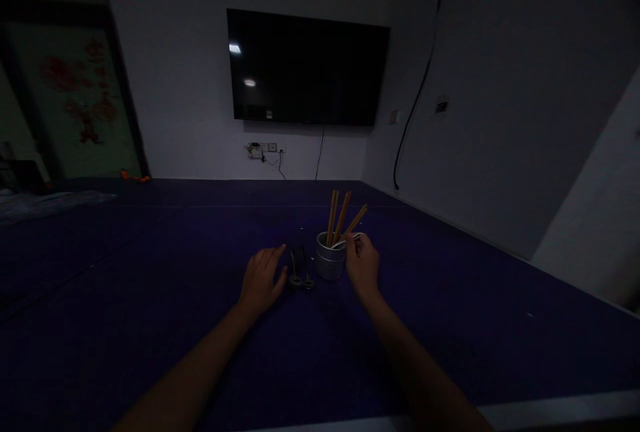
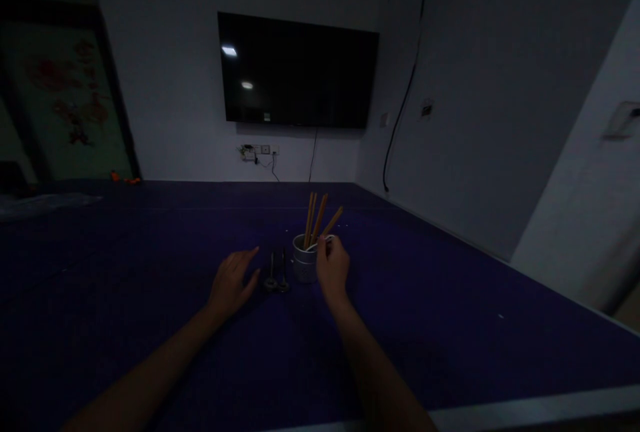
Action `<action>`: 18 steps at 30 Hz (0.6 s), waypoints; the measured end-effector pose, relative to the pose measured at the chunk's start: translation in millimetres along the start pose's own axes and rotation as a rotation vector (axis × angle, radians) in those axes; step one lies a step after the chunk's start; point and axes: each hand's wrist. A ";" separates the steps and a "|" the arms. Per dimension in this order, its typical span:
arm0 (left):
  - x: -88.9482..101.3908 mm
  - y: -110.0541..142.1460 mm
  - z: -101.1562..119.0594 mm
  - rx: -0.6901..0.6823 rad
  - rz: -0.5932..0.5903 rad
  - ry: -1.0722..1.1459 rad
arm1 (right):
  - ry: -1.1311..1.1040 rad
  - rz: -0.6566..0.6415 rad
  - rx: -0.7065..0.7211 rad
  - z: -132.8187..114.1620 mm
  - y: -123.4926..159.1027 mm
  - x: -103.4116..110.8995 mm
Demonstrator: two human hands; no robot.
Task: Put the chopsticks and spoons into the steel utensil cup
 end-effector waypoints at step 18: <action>-0.3 0.2 -1.2 0.007 -0.045 0.005 | 0.145 -0.023 0.091 7.0 1.4 -5.3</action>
Point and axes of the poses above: each hand's wrist, its own y-axis away from the middle knuckle, its own x-axis out of the back of the hand, z = x × y, and after that the axes turned 11 degrees about z, right-handed
